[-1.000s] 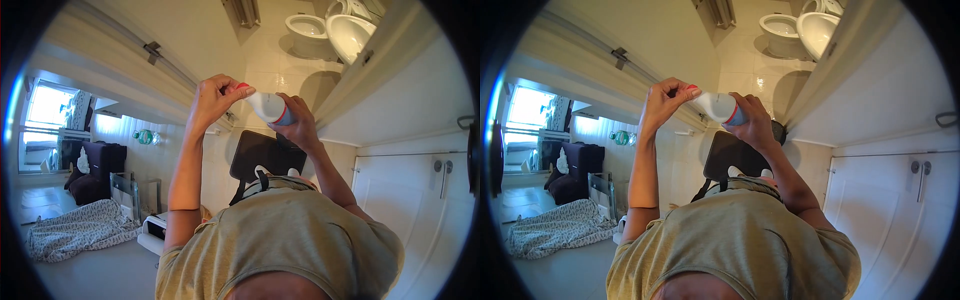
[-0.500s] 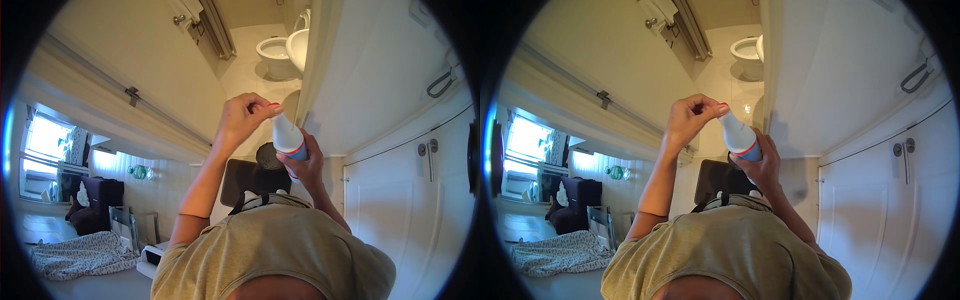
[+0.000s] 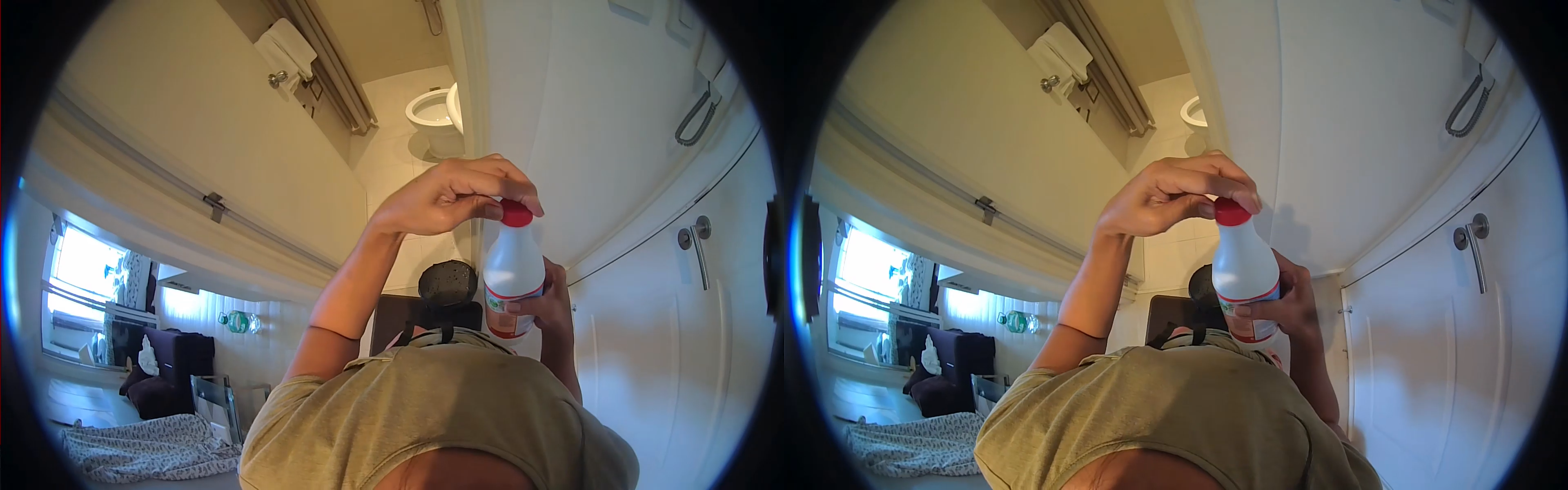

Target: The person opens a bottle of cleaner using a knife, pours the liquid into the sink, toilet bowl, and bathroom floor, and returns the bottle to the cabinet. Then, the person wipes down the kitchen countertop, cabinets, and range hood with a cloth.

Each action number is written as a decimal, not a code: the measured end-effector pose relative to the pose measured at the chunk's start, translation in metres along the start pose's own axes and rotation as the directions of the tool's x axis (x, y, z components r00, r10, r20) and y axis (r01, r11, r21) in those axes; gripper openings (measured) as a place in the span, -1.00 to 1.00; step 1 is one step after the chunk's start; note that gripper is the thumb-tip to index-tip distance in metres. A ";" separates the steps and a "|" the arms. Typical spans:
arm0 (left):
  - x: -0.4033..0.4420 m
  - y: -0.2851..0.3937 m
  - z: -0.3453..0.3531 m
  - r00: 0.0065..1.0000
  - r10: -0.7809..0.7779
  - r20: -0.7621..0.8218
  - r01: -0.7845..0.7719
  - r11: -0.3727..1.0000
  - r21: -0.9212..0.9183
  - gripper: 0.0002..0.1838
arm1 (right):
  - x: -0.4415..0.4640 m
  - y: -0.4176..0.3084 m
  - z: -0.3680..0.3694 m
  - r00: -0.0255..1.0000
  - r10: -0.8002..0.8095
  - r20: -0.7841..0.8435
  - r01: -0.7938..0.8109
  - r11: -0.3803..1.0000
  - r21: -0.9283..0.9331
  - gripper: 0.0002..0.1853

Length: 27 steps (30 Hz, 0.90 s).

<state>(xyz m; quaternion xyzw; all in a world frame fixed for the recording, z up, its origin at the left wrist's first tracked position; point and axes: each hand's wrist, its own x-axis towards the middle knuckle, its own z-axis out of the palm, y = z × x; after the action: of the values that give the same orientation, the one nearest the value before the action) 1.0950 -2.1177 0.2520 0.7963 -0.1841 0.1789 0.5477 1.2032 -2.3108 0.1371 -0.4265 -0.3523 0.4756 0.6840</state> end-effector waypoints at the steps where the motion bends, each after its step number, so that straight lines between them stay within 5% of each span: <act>1: 0.002 0.003 -0.002 1.000 0.003 0.009 -0.003 1.000 -0.004 -0.76 | 0.003 -0.001 -0.002 0.999 0.013 0.043 -0.014 1.000 0.028 -0.24; 4: 0.001 0.010 -0.016 0.996 -0.075 0.044 0.075 0.997 0.000 -0.71 | 0.016 0.001 -0.003 0.996 0.010 0.086 -0.013 0.999 0.045 -0.22; 6: -0.005 0.002 -0.032 0.994 -0.038 0.098 0.012 0.969 0.246 -0.74 | 0.026 0.004 0.002 0.996 -0.001 0.086 -0.003 0.999 0.041 -0.21; 8: -0.013 0.001 -0.045 0.992 -0.084 0.090 0.059 0.966 0.251 -0.73 | 0.038 0.005 0.011 0.999 -0.037 0.037 0.041 0.991 -0.131 -0.21; 16: -0.045 -0.023 -0.111 0.980 -0.127 0.152 0.120 0.991 0.052 -0.76 | 0.099 0.044 0.055 0.994 -0.103 -0.047 0.088 0.964 -0.251 -0.18; 18: -0.052 -0.029 -0.121 0.969 -0.197 -0.146 0.195 0.980 -0.030 -0.73 | 0.114 0.050 0.066 0.987 -0.136 -0.082 0.101 0.936 -0.337 -0.17; 22: -0.069 -0.032 -0.165 0.873 -0.387 -0.298 0.385 0.920 -0.068 -0.67 | 0.142 0.064 0.087 0.964 -0.204 -0.172 0.133 0.926 -0.354 -0.16; 25: -0.068 -0.019 -0.166 0.918 -0.322 -0.233 0.393 0.826 0.405 -0.67 | 0.156 0.068 0.106 0.931 -0.265 -0.249 0.139 0.892 -0.431 -0.17; 27: -0.068 -0.024 -0.169 0.925 -0.306 -0.226 0.373 0.843 0.388 -0.67 | 0.163 0.068 0.112 0.916 -0.275 -0.292 0.129 0.891 -0.435 -0.18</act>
<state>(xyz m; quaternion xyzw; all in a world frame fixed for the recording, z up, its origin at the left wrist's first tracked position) 1.0339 -1.9447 0.2565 0.8995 0.0464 0.1758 0.3973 1.1288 -2.1151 0.1303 -0.5967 -0.3607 0.2342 0.6774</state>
